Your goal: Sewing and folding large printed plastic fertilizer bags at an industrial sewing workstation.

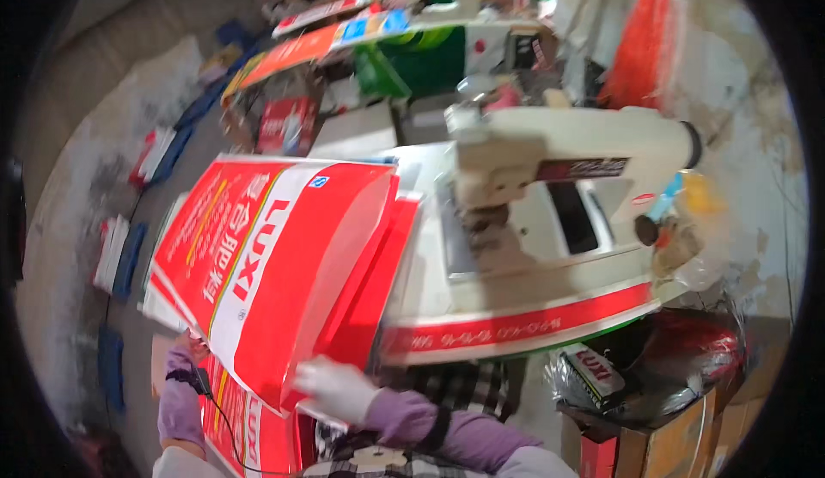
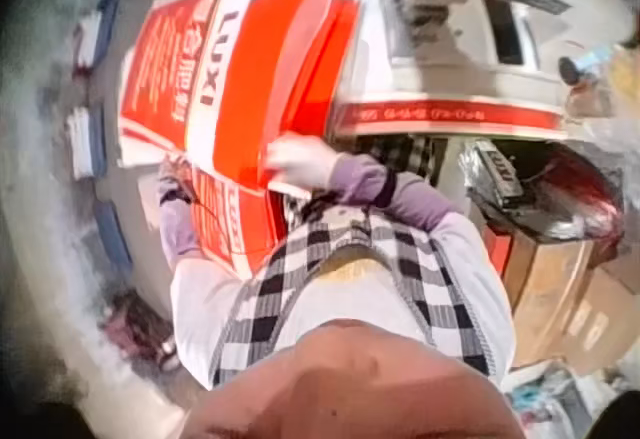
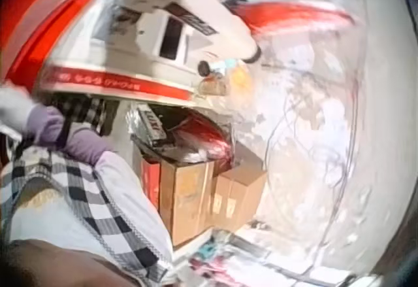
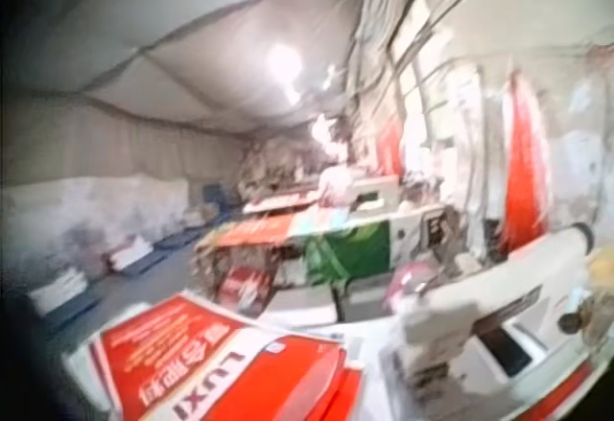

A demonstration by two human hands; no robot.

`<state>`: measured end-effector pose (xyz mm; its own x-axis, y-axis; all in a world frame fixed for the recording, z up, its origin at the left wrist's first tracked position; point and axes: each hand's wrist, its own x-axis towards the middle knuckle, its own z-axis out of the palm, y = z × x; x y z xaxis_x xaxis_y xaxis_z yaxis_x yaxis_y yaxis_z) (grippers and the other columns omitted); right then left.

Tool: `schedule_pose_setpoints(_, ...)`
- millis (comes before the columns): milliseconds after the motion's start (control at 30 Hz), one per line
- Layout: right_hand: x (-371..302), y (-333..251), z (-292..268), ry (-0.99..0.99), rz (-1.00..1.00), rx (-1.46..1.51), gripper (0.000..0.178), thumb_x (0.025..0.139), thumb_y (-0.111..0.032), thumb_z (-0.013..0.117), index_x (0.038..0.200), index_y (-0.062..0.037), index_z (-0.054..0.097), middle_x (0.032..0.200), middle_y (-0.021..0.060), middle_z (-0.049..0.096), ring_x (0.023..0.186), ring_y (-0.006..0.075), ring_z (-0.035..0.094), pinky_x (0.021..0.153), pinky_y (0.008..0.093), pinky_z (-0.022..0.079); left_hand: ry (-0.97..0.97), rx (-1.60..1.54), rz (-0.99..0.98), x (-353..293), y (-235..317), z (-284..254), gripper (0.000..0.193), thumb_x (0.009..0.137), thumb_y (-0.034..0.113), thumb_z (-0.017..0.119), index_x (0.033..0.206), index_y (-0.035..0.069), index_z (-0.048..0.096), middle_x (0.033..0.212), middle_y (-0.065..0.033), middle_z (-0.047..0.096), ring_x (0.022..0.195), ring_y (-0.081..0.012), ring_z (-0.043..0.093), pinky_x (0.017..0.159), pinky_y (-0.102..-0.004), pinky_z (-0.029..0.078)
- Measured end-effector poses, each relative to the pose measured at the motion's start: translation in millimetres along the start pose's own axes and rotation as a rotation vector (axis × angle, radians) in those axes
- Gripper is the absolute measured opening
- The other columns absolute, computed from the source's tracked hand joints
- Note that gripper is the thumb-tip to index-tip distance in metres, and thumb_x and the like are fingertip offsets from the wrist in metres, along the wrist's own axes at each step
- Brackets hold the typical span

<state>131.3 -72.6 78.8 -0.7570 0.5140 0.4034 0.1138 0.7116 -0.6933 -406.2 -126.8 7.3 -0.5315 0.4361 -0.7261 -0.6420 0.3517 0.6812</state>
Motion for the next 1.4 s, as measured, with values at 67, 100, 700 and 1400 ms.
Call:
schedule_pose_setpoints(67, -31, 41, -32, 0.235, 0.22, 0.068, 0.028, 0.078, -0.023, 0.063, 0.1, -0.006, 0.063, 0.103, 0.0115, 0.062, 0.101, 0.0303, 0.056, 0.086, 0.04, 0.046, -0.297, 0.009, -0.011, -54, -71, 22, 0.058, 0.093, 0.05, 0.04, 0.132, 0.007, 0.042, 0.129, -0.0181, 0.051, 0.114, -0.0327, 0.052, 0.096, -0.0474, 0.044)
schedule_pose_setpoints(100, -36, 57, -44, 0.324, 0.512, 0.113, 0.029, 0.075, -0.021, 0.065, 0.1, -0.0045, 0.063, 0.103, 0.0133, 0.061, 0.101, 0.031, 0.056, 0.089, 0.0402, 0.045, -0.592, 0.017, 0.038, -90, -101, 26, 0.063, 0.093, 0.054, 0.04, 0.135, 0.007, 0.038, 0.132, -0.0155, 0.048, 0.12, -0.0298, 0.049, 0.102, -0.0456, 0.041)
schedule_pose_setpoints(700, 79, -16, 197, -0.323, 0.051, 0.153, 0.067, 0.076, 0.003, 0.046, 0.14, -0.0096, 0.032, 0.088, 0.0191, 0.061, 0.078, 0.037, 0.061, 0.07, 0.0461, 0.048, 1.005, 0.489, 0.615, -398, -350, -478, 0.027, 0.089, 0.021, 0.052, 0.083, -0.002, 0.064, 0.073, -0.0159, 0.064, 0.067, -0.0179, 0.057, 0.062, -0.0358, 0.047)
schedule_pose_setpoints(1400, -58, 76, 165, -0.312, 0.406, 0.096, 0.026, 0.09, -0.023, 0.05, 0.104, -0.0043, 0.062, 0.1, 0.0158, 0.061, 0.098, 0.0337, 0.059, 0.082, 0.0401, 0.047, 0.312, 1.548, 1.252, -198, -183, -61, 0.089, 0.057, 0.018, 0.077, 0.137, 0.013, 0.037, 0.14, -0.0212, 0.036, 0.131, -0.0431, 0.03, 0.109, -0.0523, 0.024)
